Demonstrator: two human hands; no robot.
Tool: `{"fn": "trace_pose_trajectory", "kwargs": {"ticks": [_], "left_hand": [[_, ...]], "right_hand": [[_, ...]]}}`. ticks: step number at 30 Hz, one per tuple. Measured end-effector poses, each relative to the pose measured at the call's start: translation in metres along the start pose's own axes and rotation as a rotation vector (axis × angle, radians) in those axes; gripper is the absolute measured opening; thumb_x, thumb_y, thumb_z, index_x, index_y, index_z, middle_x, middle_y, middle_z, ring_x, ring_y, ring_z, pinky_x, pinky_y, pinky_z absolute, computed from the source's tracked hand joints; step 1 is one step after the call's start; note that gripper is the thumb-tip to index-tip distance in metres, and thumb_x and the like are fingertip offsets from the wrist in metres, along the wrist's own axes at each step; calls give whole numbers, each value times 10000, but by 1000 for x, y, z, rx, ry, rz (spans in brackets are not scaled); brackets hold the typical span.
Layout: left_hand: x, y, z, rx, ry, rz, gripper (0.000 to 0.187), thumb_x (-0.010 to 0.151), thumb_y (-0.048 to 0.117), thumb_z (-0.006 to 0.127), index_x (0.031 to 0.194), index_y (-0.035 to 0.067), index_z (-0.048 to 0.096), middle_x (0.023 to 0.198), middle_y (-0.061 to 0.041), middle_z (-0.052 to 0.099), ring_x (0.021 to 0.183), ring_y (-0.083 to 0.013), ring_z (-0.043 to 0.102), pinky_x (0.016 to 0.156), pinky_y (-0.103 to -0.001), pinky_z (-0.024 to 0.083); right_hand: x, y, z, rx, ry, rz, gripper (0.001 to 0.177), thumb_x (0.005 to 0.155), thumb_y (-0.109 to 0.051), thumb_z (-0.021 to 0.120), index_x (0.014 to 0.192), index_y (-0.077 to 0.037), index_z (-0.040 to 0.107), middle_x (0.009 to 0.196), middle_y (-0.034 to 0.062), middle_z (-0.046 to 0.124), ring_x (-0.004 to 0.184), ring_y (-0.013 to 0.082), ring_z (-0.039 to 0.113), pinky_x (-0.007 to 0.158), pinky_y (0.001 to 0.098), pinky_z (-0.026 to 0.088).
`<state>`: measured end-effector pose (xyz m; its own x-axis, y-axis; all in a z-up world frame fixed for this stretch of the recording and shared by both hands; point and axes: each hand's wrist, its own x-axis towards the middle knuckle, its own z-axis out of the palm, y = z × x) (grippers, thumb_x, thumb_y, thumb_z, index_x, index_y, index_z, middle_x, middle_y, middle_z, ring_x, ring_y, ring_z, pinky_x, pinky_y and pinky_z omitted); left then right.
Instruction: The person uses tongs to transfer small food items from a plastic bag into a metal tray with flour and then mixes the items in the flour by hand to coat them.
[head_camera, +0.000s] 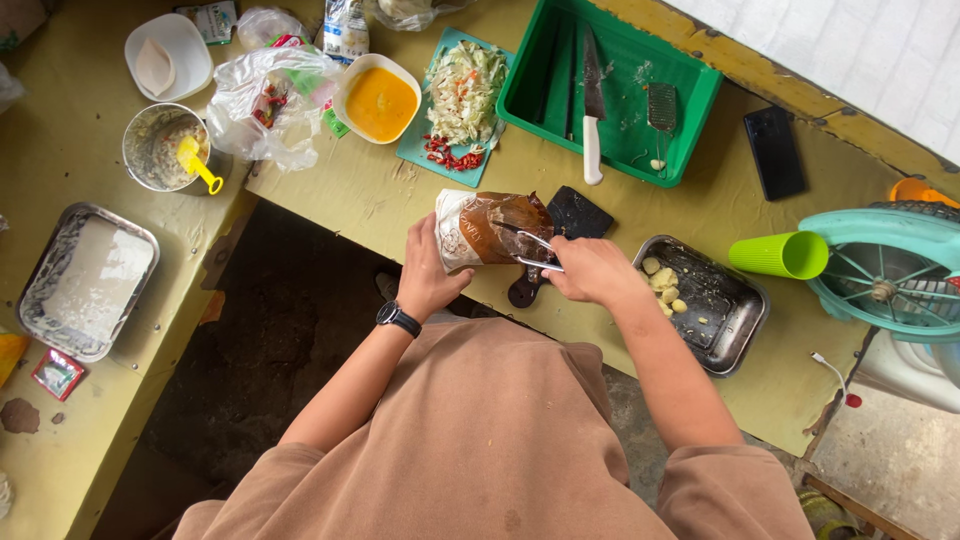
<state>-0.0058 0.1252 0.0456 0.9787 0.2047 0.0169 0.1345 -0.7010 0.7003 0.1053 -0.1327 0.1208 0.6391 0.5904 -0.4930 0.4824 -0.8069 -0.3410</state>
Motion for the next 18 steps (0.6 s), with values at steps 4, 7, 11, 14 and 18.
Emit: {"fn": "trace_pose_trajectory", "kwargs": {"ticks": [4,7,11,14,18], "left_hand": [[6,-8,12,48,-72,45,1264,601,176,932,1548,-38,123,1543,-326,263,1408,-493,341,1156,-472,366],[10,-11,22,23,-103,18,1307,578,165,936,1570,-18,106,1575,-315,243,1413,-491,338,1151,-466,375],[23,-20,26,34,-61,102,1329,552,168,942,1579,-11,119,1573,-303,247,1407,-502,359,1157,-480,384],[33,-25,28,65,-57,127,1325,553,167,943,1588,5,132,1574,-280,256,1384,-500,384,1152,-497,389],[39,-27,31,50,-101,130,1272,542,126,913,1577,40,180,1560,-270,282,1353,-499,406,1130,-498,416]], "right_hand": [[20,2,-13,13,-65,-75,424,853,-349,729,1120,-45,605,941,214,725,927,426,683,804,528,532],[33,2,-11,-16,-68,-68,507,861,-387,749,1163,-29,554,933,223,718,919,432,686,803,524,537],[45,-2,-1,-41,6,-97,569,818,-366,808,1158,-13,519,923,217,719,917,428,687,798,524,533],[47,-1,9,-69,101,-136,539,827,-334,814,1151,-20,520,887,199,718,896,420,686,783,519,532],[47,2,27,-142,273,-249,403,839,-289,797,1052,-38,564,866,152,693,853,367,687,781,482,523]]}}
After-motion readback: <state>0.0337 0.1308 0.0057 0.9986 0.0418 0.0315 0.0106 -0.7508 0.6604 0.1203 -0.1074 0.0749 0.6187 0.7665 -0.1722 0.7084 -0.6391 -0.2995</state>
